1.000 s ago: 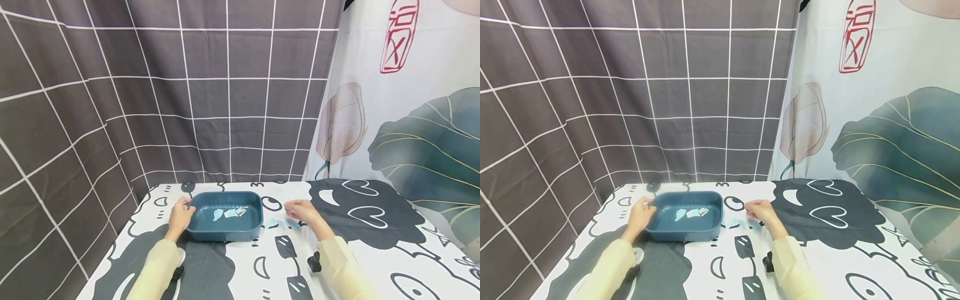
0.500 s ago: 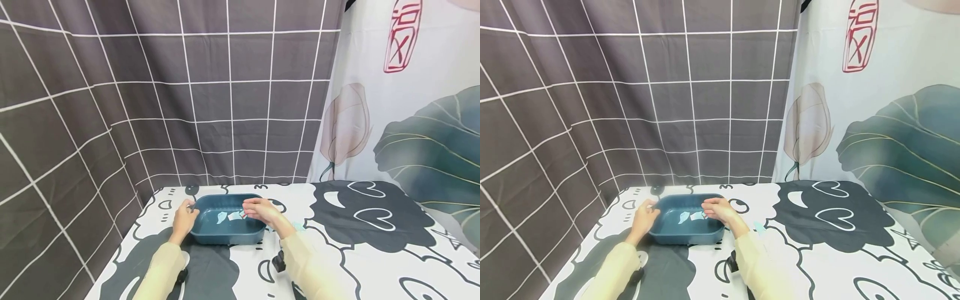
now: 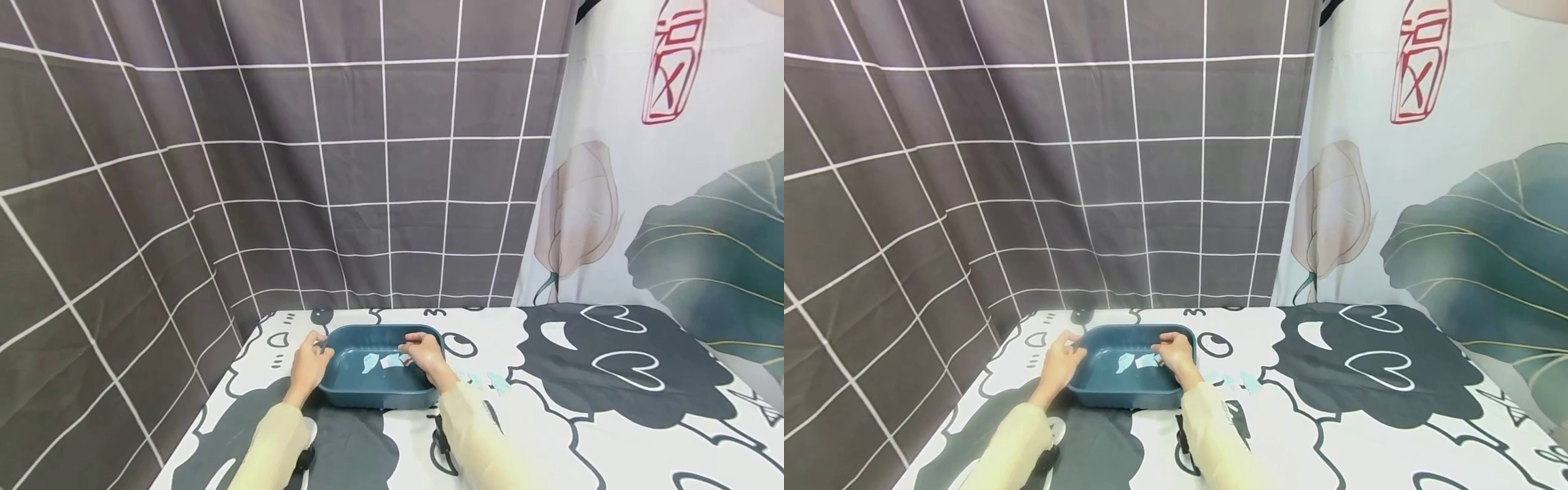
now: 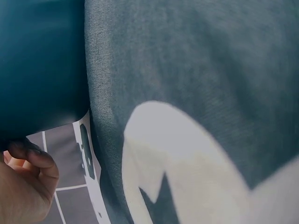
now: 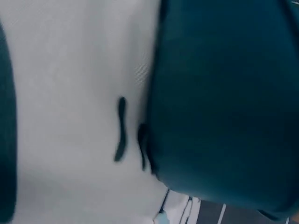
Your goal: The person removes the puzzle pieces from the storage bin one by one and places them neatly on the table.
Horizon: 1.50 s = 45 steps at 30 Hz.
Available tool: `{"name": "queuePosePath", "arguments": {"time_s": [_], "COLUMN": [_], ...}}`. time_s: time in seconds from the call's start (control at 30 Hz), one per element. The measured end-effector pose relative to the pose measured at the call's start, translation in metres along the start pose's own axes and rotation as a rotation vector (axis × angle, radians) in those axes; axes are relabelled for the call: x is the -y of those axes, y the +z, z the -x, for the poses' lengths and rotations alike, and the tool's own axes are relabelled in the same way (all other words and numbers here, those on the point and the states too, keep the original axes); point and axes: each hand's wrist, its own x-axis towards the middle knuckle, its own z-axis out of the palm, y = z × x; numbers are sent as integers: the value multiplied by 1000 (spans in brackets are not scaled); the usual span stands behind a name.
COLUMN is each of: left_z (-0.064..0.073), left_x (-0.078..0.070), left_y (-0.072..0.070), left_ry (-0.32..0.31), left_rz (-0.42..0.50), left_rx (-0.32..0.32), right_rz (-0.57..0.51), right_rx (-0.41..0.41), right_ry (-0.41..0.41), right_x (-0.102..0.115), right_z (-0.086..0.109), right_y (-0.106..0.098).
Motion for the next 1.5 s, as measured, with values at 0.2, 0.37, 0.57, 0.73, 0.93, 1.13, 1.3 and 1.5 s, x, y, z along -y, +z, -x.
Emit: {"name": "queuePosePath", "arguments": {"time_s": [0.2, 0.37, 0.57, 0.73, 0.93, 1.13, 1.3, 1.5], "left_z": [2, 1, 0, 1, 0, -6, -3, 0], "left_x": [1, 1, -1, -1, 0, 1, -1, -2], "left_y": [2, 2, 0, 1, 2, 1, -1, 0], "left_ry": [-1, -1, 1, -9, -10, -12, -9, -18], "left_rz": [27, 22, 3, 1, 4, -9, -11, -1], "left_rx": [11, 14, 6, 8, -2, -1, -10, 6], "right_rz": [178, 351, 473, 527, 537, 514, 259, -6], "right_rx": [-52, -63, -86, -75, -47, -29, 112, 256], "right_ry": [16, 24, -23, -27, 16, 13, 34, 127], "right_x": [-6, -4, -6, -8, -8, -7, -10, -4], "right_z": [-4, -6, -9, -8, -10, -17, -17, -7], "right_y": [5, 5, 9, 10, 11, 10, 5, 2]}}
